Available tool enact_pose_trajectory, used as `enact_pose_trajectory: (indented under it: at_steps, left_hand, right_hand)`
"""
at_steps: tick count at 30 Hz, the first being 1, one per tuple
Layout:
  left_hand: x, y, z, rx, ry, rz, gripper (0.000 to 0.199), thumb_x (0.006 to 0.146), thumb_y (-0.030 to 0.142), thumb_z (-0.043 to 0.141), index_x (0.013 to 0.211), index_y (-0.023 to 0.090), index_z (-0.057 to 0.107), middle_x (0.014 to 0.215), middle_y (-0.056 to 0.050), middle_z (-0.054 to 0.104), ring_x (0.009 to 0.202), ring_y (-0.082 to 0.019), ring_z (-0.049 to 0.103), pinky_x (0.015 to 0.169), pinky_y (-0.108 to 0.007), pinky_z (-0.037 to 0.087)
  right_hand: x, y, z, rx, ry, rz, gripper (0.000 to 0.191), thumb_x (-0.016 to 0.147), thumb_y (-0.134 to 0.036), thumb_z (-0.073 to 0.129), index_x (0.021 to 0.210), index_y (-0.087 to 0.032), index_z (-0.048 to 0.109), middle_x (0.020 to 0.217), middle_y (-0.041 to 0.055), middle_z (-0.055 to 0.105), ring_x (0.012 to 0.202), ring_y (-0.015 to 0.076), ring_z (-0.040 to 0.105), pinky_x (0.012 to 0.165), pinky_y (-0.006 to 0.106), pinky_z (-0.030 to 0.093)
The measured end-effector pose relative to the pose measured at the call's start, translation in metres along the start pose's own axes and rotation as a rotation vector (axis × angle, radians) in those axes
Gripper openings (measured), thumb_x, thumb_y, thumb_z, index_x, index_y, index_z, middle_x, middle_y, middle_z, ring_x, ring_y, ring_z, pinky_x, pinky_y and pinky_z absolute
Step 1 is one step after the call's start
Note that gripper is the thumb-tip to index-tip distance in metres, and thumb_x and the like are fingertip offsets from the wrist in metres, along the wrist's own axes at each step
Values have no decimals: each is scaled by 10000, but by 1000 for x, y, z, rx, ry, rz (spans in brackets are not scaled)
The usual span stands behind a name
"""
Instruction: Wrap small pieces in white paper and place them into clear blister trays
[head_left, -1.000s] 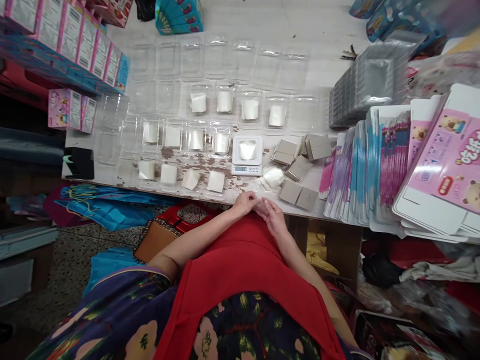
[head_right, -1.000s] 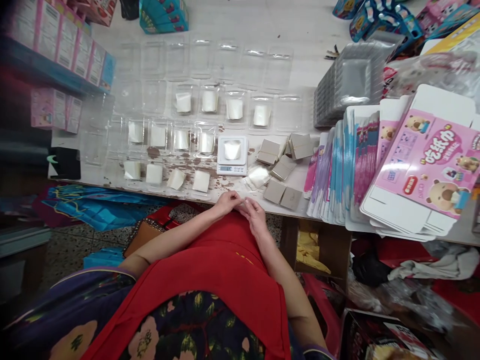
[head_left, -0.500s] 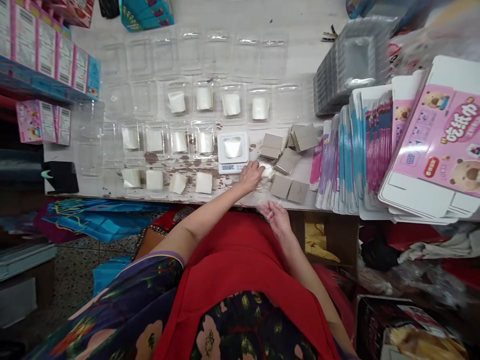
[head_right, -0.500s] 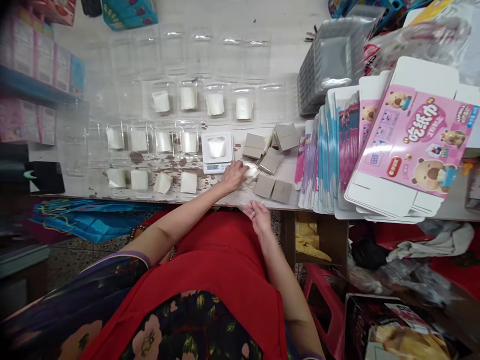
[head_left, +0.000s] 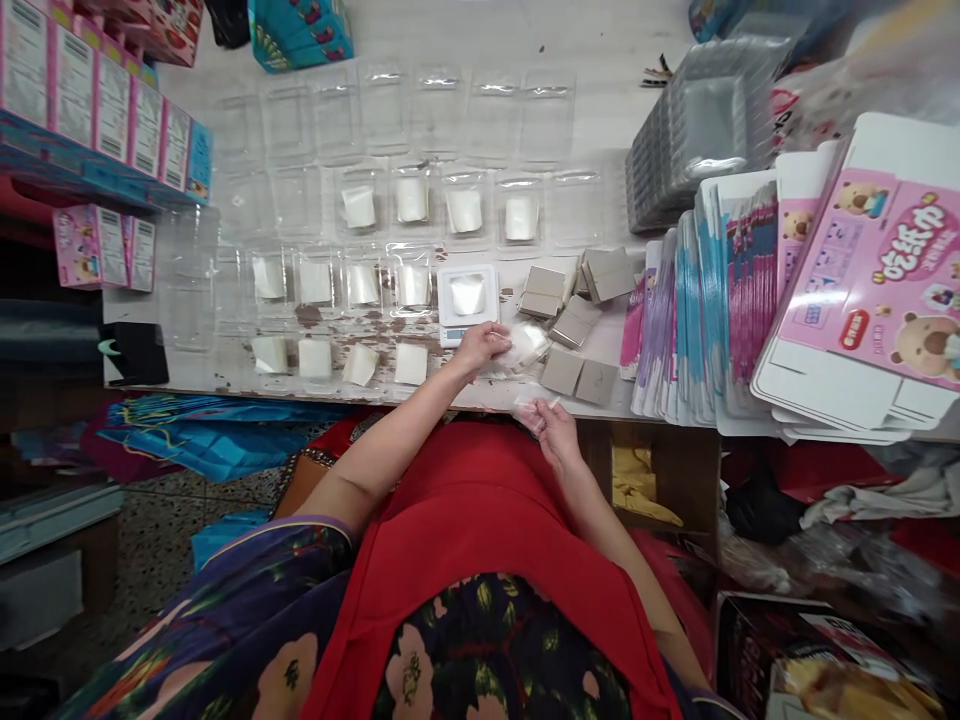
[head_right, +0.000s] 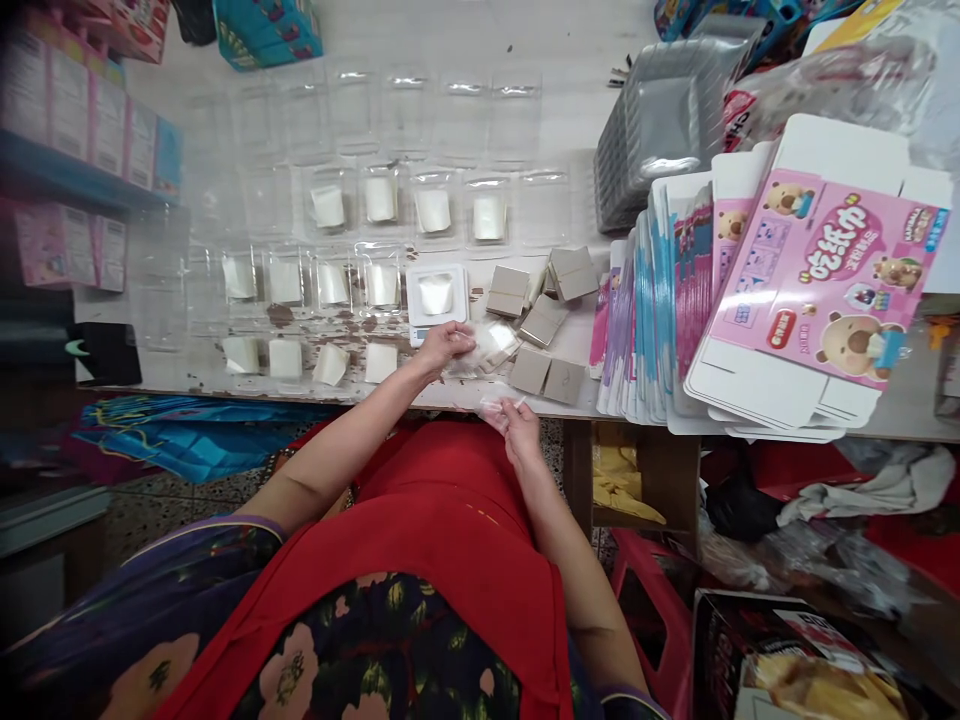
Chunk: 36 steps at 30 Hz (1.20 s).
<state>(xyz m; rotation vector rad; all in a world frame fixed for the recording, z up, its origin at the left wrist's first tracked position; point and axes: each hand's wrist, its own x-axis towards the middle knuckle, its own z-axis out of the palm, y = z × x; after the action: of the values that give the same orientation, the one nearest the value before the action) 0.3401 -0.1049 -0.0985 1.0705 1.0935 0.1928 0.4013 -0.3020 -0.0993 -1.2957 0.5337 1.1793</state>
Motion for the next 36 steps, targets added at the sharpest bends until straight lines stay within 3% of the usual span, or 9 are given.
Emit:
enact_pose_trajectory:
  at_steps: [5,11,16,19,24,28,32,36]
  left_hand:
    - [-30,18,-11,-302,-105,-167,390,531,144,786,870,133,593,699,-32,690,617,-122,617,572,-234,484]
    - [-58,11,5,-327,29,-111,272,561,192,779,748,132,591,563,25,607,453,-66,514,454,-191,418]
    - [-67,-1,14,-254,91,-72,182,606,140,707,730,129,575,502,60,536,424,-60,491,437,-179,426]
    - [-67,-4,8,-199,53,-67,211,635,127,668,818,140,563,544,61,561,463,-77,538,484,-211,497]
    - [-63,-6,-5,-19,-13,-10,157,691,131,609,828,152,537,549,54,566,465,-87,553,478,-213,505]
    - [-60,-7,-6,23,-43,2,73,712,146,592,782,136,576,579,36,559,488,-83,549,489,-215,511]
    - [-59,-10,-6,30,-3,29,92,714,179,597,795,139,613,710,13,595,541,-76,555,512,-213,513]
    - [-58,-11,-12,211,-110,104,86,729,186,569,795,153,613,687,18,602,548,-90,561,556,-223,490]
  right_hand:
    - [2,-1,14,16,8,-101,269,578,-251,827,785,-151,687,760,5,732,673,141,677,686,291,588]
    - [5,-3,35,0,4,-158,284,624,-271,785,869,-153,706,780,17,738,683,144,670,653,276,572]
    - [3,-6,52,46,-42,-131,223,636,-212,773,837,-158,693,792,11,734,671,122,668,632,238,564]
    - [1,-9,56,67,-74,-105,209,637,-215,781,811,-152,684,777,15,731,658,128,672,628,248,577]
    - [-3,-12,59,86,-108,-67,261,743,-389,716,852,-155,672,794,34,734,690,146,688,674,297,599]
    - [-5,-12,60,70,-140,-81,214,734,-321,733,874,-178,659,865,19,738,751,146,696,709,292,595]
    - [-5,-15,62,65,-164,-76,268,796,-417,657,946,-195,662,954,33,740,901,178,696,762,325,592]
    - [-3,-14,62,58,-186,-91,211,736,-324,729,885,-188,669,895,15,739,824,165,694,772,330,591]
